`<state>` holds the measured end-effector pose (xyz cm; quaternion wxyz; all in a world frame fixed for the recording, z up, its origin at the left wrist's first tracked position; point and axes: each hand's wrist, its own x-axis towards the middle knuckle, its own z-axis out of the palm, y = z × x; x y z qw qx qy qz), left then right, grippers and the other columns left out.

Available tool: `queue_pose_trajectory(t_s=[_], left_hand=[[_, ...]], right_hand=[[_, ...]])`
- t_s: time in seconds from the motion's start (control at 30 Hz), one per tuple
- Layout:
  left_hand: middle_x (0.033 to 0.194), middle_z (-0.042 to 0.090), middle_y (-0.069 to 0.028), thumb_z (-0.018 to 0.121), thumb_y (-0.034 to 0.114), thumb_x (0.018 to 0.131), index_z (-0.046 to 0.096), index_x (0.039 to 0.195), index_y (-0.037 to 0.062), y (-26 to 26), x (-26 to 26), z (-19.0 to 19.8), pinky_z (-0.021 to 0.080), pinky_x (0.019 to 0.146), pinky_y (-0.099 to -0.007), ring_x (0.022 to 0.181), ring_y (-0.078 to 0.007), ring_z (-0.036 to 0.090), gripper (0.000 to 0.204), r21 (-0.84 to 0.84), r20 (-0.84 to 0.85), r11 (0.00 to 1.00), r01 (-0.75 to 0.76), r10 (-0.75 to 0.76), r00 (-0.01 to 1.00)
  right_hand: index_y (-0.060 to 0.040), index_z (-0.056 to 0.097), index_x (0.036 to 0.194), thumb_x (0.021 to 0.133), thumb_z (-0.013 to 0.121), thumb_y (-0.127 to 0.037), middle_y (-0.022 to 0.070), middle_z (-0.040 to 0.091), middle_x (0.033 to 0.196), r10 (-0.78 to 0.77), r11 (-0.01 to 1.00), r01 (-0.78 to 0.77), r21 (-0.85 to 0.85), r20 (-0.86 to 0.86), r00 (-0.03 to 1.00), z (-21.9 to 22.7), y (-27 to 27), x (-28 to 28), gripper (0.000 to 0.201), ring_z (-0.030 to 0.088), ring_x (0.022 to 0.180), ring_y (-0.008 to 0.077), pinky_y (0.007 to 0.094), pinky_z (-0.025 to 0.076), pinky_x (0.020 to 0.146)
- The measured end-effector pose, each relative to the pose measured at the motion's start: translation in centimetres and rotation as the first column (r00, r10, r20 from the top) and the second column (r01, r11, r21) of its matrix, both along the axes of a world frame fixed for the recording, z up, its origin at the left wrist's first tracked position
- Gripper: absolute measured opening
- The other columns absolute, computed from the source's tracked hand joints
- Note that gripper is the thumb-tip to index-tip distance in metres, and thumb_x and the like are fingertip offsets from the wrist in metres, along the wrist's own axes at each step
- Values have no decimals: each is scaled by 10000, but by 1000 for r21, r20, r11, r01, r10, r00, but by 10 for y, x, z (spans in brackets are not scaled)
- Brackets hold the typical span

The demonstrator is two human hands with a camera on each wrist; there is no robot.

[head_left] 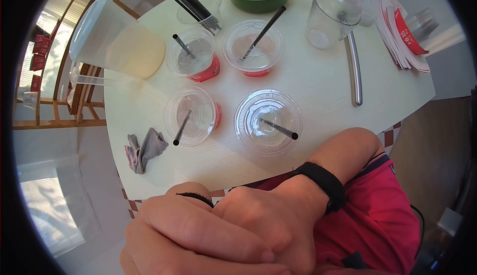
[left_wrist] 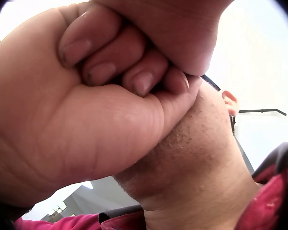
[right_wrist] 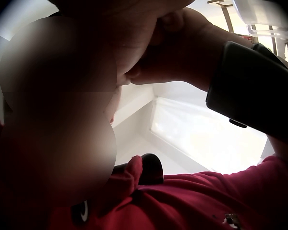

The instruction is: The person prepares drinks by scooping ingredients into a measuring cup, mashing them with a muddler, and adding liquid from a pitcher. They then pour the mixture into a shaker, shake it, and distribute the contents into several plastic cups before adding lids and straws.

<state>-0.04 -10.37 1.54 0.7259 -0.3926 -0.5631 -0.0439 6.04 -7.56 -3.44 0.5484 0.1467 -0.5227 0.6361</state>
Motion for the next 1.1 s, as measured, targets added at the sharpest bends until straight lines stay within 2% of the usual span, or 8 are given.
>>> queue_pose_trajectory(t_s=[0.1, 0.13, 0.2, 0.3, 0.5, 0.63, 0.7, 1.1], left_hand=[[633, 517, -90, 453, 47, 962, 560, 772, 18, 7, -2, -8, 469, 501, -349, 490, -235, 519, 220, 119, 46, 990, 79, -85, 995], [637, 520, -92, 452, 49, 962, 560, 772, 18, 9, 4, -15, 470, 504, -350, 494, -237, 522, 221, 174, 118, 982, 70, -91, 989], [645, 523, -95, 452, 51, 963, 560, 772, 18, 9, 6, -15, 471, 508, -353, 499, -242, 526, 222, 175, 116, 983, 54, -75, 990], [655, 528, -101, 451, 56, 963, 558, 772, 17, 5, -1, -3, 472, 510, -357, 505, -246, 531, 223, 66, -41, 997, 34, -31, 999], [701, 558, -125, 456, 67, 962, 564, 799, 3, 2, 2, -8, 490, 534, -370, 543, -261, 563, 206, 81, 30, 997, 8, -10, 1000], [736, 579, -139, 461, 74, 961, 575, 841, -17, 3, -12, 2, 505, 561, -384, 578, -277, 585, 189, 35, -186, 999, 32, -25, 982], [743, 584, -142, 463, 79, 962, 578, 850, -23, 6, -16, 2, 510, 569, -390, 587, -282, 590, 190, 57, -220, 996, 69, -55, 974], [734, 574, -141, 463, 78, 965, 576, 824, -11, 8, 7, -1, 498, 558, -397, 579, -284, 579, 201, 21, 0, 1000, -6, 6, 1000]], right_hand=[[-131, 511, 721, 838, 585, -180, -6, 514, 693, -11, 1000, 11, 3, 11, 1000, 0, 0, 0, 148, 512, 611, 161, 297, 380, 556], [-130, 511, 720, 838, 587, -183, -4, 515, 693, -13, 1000, 13, 3, 15, 1000, 0, 0, 0, 151, 514, 610, 162, 299, 381, 555], [-128, 511, 719, 838, 591, -191, -2, 516, 693, -22, 1000, 21, 8, 28, 999, 0, 0, 0, 157, 516, 610, 165, 302, 383, 553], [-125, 511, 718, 838, 598, -202, 1, 517, 692, -39, 999, 38, 16, 43, 998, -1, 0, 1, 167, 520, 609, 169, 306, 386, 550], [-120, 512, 715, 837, 611, -223, 8, 519, 691, -63, 998, 60, 33, 69, 996, 0, 0, 2, 189, 528, 607, 178, 315, 392, 544], [-116, 512, 713, 836, 620, -238, 13, 521, 691, -75, 997, 73, 36, 77, 994, -1, -1, 2, 204, 533, 606, 184, 320, 396, 540], [-114, 512, 712, 836, 624, -245, 15, 522, 690, -82, 996, 79, 39, 82, 993, -1, -1, 2, 212, 536, 606, 186, 323, 398, 538], [-103, 513, 706, 834, 650, -289, 29, 526, 688, -107, 993, 102, 57, 104, 989, -1, -2, 2, 264, 551, 603, 203, 341, 410, 526]])
